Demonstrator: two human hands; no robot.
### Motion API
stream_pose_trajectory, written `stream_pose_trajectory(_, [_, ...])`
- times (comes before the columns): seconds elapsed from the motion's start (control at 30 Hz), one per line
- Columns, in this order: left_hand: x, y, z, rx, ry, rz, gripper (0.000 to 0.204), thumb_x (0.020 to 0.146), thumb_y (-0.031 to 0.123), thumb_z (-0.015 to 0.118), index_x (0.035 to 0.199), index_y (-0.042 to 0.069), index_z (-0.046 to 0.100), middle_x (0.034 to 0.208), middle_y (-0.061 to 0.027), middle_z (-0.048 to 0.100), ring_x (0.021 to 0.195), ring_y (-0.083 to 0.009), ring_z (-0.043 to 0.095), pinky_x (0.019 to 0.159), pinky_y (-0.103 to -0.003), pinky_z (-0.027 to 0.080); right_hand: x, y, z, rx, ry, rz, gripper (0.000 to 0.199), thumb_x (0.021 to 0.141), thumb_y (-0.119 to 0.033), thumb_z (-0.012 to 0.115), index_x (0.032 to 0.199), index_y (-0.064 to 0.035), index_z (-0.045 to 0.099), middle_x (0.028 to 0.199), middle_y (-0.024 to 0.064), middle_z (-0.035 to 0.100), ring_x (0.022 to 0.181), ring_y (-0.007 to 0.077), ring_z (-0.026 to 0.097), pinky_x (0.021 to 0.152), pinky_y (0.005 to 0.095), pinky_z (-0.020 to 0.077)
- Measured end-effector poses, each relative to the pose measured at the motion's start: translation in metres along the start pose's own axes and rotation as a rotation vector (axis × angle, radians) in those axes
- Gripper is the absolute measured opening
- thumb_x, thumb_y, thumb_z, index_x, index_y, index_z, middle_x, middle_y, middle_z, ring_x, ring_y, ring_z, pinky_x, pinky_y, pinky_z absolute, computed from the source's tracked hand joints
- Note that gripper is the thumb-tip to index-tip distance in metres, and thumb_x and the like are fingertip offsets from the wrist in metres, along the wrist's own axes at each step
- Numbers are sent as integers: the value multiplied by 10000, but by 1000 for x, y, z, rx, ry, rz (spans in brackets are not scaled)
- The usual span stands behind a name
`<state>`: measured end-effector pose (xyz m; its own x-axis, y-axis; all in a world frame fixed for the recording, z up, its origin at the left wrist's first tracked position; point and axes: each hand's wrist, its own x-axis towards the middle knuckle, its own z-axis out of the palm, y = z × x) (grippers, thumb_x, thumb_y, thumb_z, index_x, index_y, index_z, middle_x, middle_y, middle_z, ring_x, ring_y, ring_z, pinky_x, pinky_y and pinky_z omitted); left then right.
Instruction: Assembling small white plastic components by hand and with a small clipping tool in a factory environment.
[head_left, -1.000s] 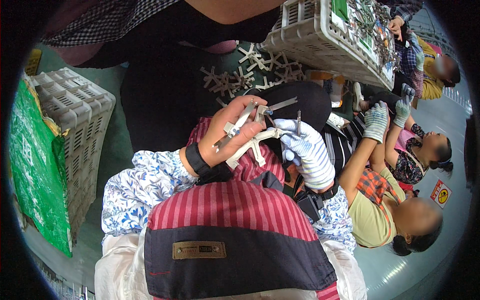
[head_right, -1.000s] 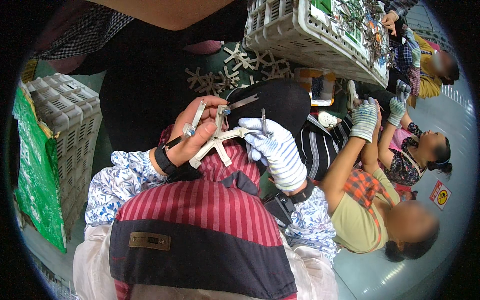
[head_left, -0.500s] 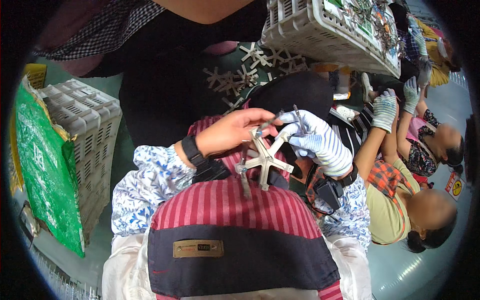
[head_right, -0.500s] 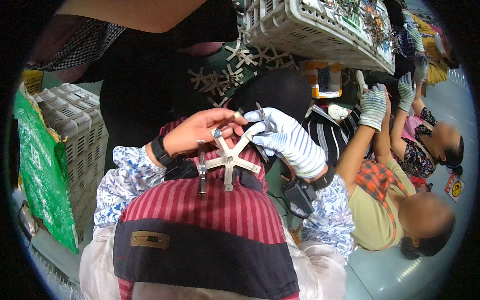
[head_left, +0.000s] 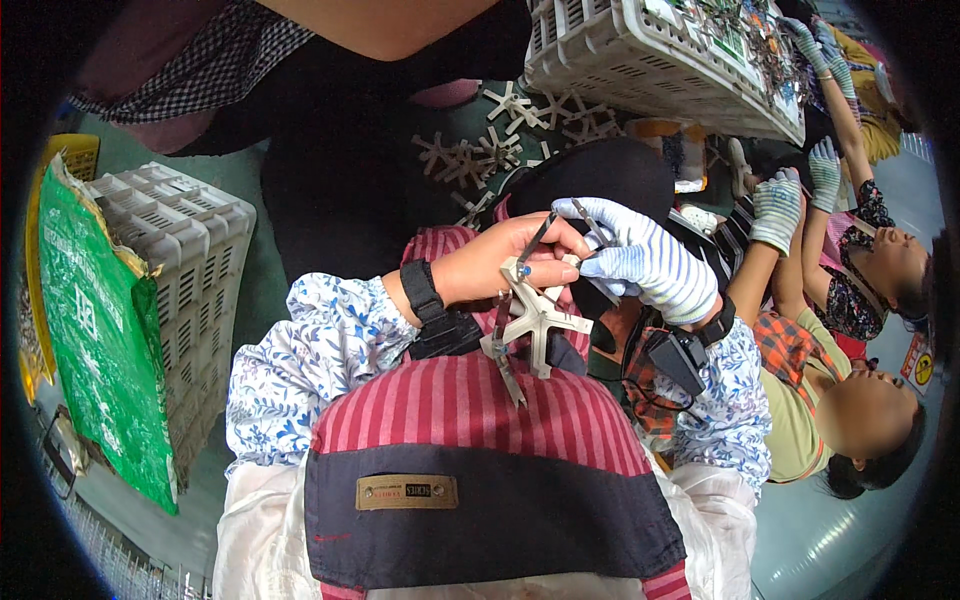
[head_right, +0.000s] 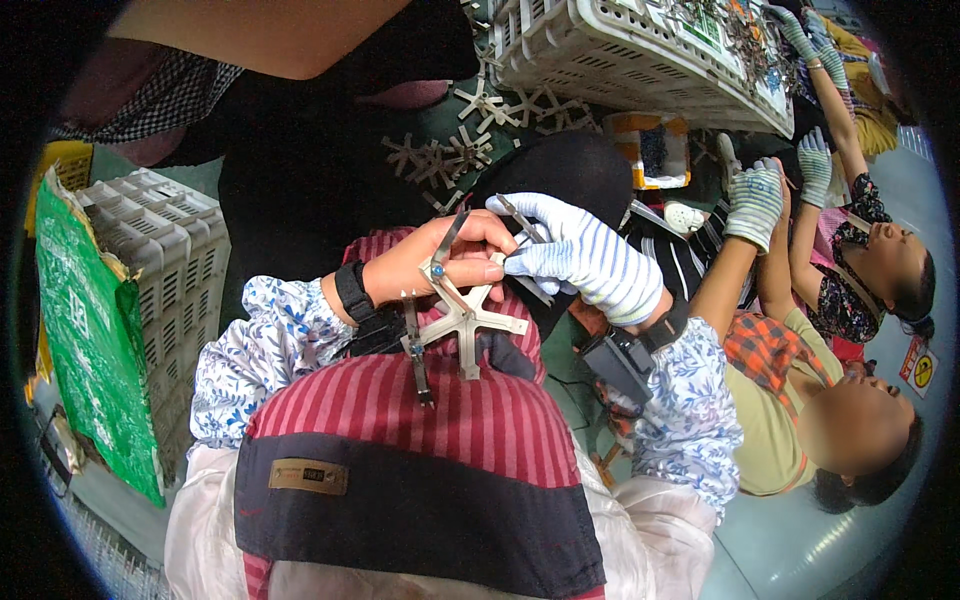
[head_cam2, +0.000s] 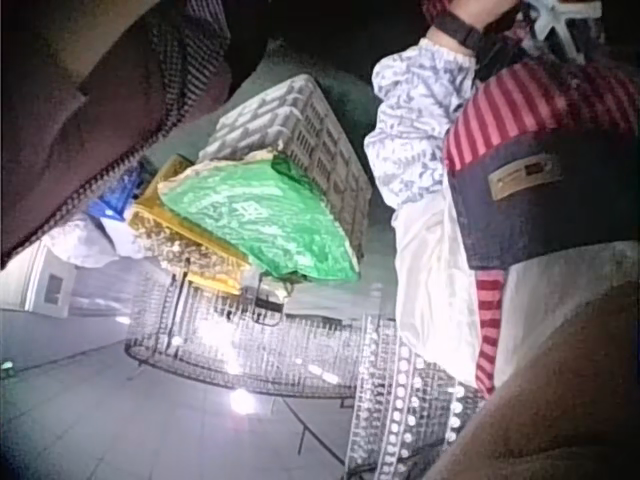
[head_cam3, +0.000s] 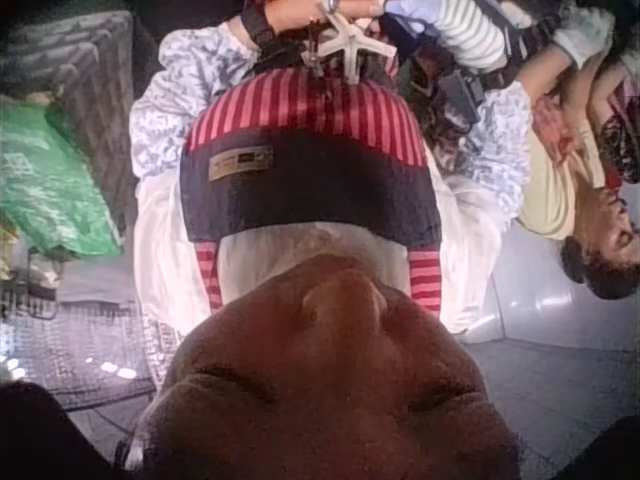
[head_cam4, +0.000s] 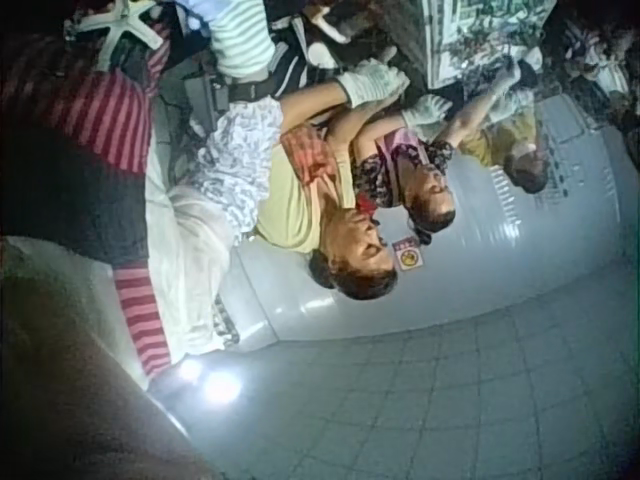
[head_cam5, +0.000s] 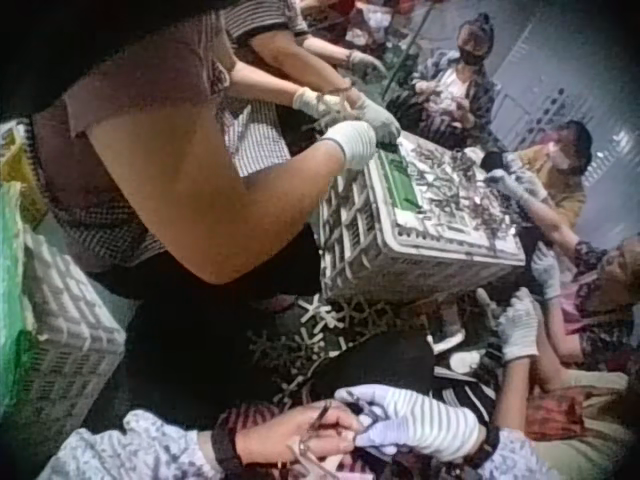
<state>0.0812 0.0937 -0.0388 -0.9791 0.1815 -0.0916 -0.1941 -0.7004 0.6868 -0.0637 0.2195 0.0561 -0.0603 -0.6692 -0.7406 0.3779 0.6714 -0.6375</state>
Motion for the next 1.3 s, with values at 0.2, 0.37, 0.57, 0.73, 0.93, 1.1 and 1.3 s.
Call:
stream_pose_trajectory(0.2, [-1, -3, -6, 267, -20, 176, 175, 841, 114, 643, 977, 26, 577, 927, -38, 538, 844, -113, 555, 771, -265, 447, 5, -7, 5, -48, -51, 36, 585, 787, -157, 684, 1290, -1, 428, 923, -3, 570, 709, 20, 482, 583, 153, 383])
stream_pose_trajectory(0.37, [-3, -1, -6, 161, -31, 114, 188, 829, 135, 656, 964, 28, 579, 917, -31, 544, 852, -120, 528, 780, -270, 429, 14, 10, 0, -97, -74, -12, 551, 800, -206, 679, 1273, -22, 462, 895, -22, 560, 677, 17, 465, 562, 156, 371])
stream_pose_trajectory(0.57, [-3, -1, -6, 238, -17, 221, 180, 822, 141, 648, 947, 28, 585, 907, -32, 544, 847, -122, 521, 770, -280, 431, 13, 5, -1, -14, -187, 59, 510, 836, -259, 645, 1268, -49, 474, 817, -49, 530, 593, 12, 401, 501, 167, 313])
stream_pose_trajectory(0.73, [-3, -5, -5, 207, 8, 172, 154, 825, 134, 635, 931, 33, 590, 886, -24, 547, 808, -112, 531, 737, -270, 438, 5, 7, -4, -52, -130, 35, 447, 876, -271, 586, 1255, -55, 488, 816, -34, 544, 622, 29, 426, 538, 183, 345])
stream_pose_trajectory(0.93, [-5, -6, -8, 223, 31, 129, 130, 833, 140, 627, 902, 37, 586, 878, -23, 551, 795, -101, 542, 715, -258, 449, -18, 7, -12, -985, 302, -481, 219, 861, -120, 524, 1054, -36, 585, 838, 100, 593, 738, 220, 578, 657, 310, 452])
stream_pose_trajectory(1.1, [-7, -8, -7, 191, 51, 114, 106, 840, 115, 612, 905, 39, 578, 887, -25, 547, 793, -92, 544, 698, -246, 452, -40, -17, 14, -1599, 353, -689, 270, 692, -88, 591, 958, -41, 589, 791, 104, 562, 720, 274, 567, 613, 375, 453])
stream_pose_trajectory(1.3, [-9, -3, -5, 92, 37, 3, 112, 848, 110, 604, 923, 34, 569, 877, -16, 533, 774, -83, 539, 676, -232, 452, -43, -27, 29, -1940, 269, -597, 331, 721, -174, 532, 1021, -38, 570, 788, 62, 551, 699, 212, 563, 548, 345, 439])
